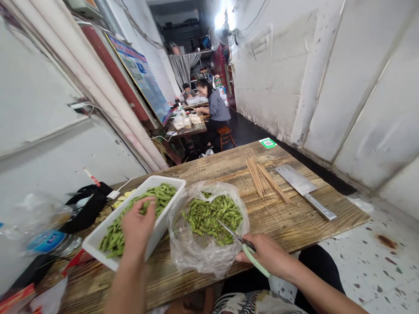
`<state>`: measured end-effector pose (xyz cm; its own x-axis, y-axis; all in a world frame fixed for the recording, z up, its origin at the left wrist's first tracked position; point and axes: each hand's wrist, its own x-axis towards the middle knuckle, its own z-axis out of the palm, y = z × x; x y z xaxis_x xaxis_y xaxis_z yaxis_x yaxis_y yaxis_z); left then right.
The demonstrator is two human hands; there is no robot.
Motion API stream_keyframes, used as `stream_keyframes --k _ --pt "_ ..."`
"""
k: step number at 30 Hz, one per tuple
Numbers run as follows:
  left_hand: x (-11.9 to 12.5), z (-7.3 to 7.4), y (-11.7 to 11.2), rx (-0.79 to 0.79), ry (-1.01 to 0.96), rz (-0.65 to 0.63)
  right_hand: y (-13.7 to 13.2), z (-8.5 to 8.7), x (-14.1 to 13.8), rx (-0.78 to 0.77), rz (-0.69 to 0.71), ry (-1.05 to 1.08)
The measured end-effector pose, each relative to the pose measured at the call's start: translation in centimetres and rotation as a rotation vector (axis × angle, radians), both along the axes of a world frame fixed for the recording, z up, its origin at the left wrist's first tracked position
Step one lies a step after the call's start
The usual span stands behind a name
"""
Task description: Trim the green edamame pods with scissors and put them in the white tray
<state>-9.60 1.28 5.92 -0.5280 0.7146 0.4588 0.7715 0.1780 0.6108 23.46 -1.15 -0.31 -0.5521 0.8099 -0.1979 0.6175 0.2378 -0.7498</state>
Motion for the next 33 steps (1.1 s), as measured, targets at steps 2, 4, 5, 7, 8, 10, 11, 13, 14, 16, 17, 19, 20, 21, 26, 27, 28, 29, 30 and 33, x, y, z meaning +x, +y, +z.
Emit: stream_keyframes --k 2,4,5,7,8,10,11,13,14,16,17,19,20,21,26,27,28,29,30,33 --pt "-3.0 1.8 1.7 0.002 0.211 0.063 -0.1 -0.1 0.0 0.0 0.0 -0.002" --pt "-5.0 3.3 3.0 -0.144 0.307 -0.011 -0.2 -0.1 0.0 -0.001 -0.005 -0.004" --pt "-5.4 3.8 3.4 -0.196 0.338 -0.053 -0.2 -0.1 0.0 0.0 -0.009 0.0" --pt "-4.8 4.3 3.4 -0.192 0.371 -0.132 0.0 0.0 0.1 0.004 -0.026 0.014" --pt "-3.8 4.2 3.1 -0.158 0.372 -0.193 0.0 0.1 0.1 0.008 -0.039 0.022" --pt "-1.0 3.2 2.1 -0.148 0.332 -0.417 0.2 0.2 0.2 0.015 -0.058 0.039" --pt "0.7 2.3 1.6 -0.218 0.293 -0.594 0.3 0.3 0.2 0.016 -0.062 0.042" --pt "3.8 0.0 0.8 -0.428 0.264 -0.882 0.3 0.4 0.3 0.011 -0.062 0.04" --pt "5.0 -1.4 0.5 -0.519 0.277 -0.959 0.3 0.4 0.4 0.01 -0.059 0.038" --pt "6.8 -4.1 0.2 -0.656 0.335 -1.013 0.2 0.3 0.5 0.007 -0.053 0.038" --pt "7.3 -5.3 0.2 -0.696 0.368 -0.995 0.2 0.3 0.6 0.004 -0.052 0.041" --pt "7.9 -6.9 0.2 -0.723 0.409 -0.932 0.1 0.1 0.6 0.0 -0.051 0.045" --pt "8.0 -7.4 0.2 -0.717 0.417 -0.909 0.1 0.1 0.6 -0.001 -0.05 0.043" --pt "8.0 -7.6 0.1 -0.707 0.417 -0.895 0.0 0.1 0.6 0.0 -0.048 0.041" --pt "8.1 -7.5 -0.5 -0.641 0.319 -0.866 -0.2 0.6 0.5 -0.012 -0.019 0.061" --pt "8.2 -7.5 -0.6 -0.608 0.241 -0.86 -0.3 0.7 0.5 -0.022 -0.008 0.071" --pt "8.3 -7.4 -0.8 -0.57 0.133 -0.855 -0.3 0.8 0.4 -0.033 0.004 0.08" --pt "8.4 -7.4 -0.9 -0.535 0.004 -0.844 -0.3 0.8 0.4 -0.042 0.016 0.088" --pt "8.6 -7.3 -1.0 -0.508 -0.132 -0.83 -0.4 0.8 0.4 -0.05 0.027 0.095" --pt "9.2 -6.9 -1.2 -0.46 -0.466 -0.796 -0.3 0.7 0.3 -0.064 0.044 0.097"
